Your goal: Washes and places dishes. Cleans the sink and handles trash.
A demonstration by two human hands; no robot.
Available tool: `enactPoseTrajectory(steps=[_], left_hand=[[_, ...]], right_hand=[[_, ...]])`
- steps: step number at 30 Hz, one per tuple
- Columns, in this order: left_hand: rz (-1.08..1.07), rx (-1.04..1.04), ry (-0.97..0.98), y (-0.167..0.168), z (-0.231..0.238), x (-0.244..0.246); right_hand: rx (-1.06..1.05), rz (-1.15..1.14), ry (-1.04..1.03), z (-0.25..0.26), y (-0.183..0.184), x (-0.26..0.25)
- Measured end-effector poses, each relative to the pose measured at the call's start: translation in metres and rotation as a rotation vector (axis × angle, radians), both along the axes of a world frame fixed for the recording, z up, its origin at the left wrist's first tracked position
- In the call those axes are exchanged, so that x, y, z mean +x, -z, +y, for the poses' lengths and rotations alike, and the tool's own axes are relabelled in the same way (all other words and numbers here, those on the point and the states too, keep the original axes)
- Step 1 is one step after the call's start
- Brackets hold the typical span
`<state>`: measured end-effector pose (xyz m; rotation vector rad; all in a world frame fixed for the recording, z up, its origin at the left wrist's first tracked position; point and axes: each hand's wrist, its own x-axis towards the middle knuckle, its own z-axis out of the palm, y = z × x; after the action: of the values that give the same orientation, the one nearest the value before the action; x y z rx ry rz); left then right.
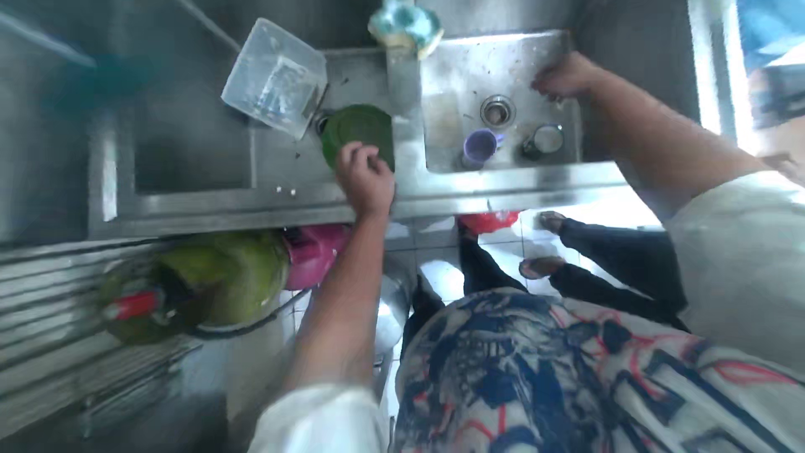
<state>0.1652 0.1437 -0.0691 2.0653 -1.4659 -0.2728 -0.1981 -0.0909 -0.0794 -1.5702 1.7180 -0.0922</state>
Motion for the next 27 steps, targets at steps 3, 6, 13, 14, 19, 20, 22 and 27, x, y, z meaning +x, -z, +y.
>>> enactPoseTrajectory(steps=[3, 6, 13, 14, 19, 20, 22, 27], left_hand=[[0.087, -0.205, 0.086, -0.003, 0.022, -0.001], [0.169, -0.409, 0.174, 0.004, 0.111, -0.007], [0.384, 0.618, -0.036, 0.125, 0.445, 0.033], [0.365, 0.748, -0.039, 0.132, 0.485, 0.038], [0.414, 1.196, -0.085, 0.162, 0.606, 0.062], [0.423, 1.261, -0.107, 0.160, 0.609, 0.065], [0.422, 1.241, -0.134, 0.160, 0.610, 0.068], [0.517, 1.080, -0.140, 0.159, 0.564, 0.064]], right_hand=[[-0.127, -0.071, 0.038, 0.097, -0.090, 0.030], [-0.271, -0.146, -0.033, 0.185, -0.128, 0.047], [-0.160, -0.308, -0.118, 0.377, -0.071, 0.116], [-0.165, -0.353, -0.147, 0.393, -0.037, 0.117], [0.115, -0.294, -0.116, 0.433, 0.036, 0.113], [0.122, -0.286, -0.133, 0.434, 0.035, 0.108], [0.122, -0.263, -0.124, 0.433, 0.027, 0.096], [0.088, -0.192, -0.039, 0.431, 0.008, 0.073]])
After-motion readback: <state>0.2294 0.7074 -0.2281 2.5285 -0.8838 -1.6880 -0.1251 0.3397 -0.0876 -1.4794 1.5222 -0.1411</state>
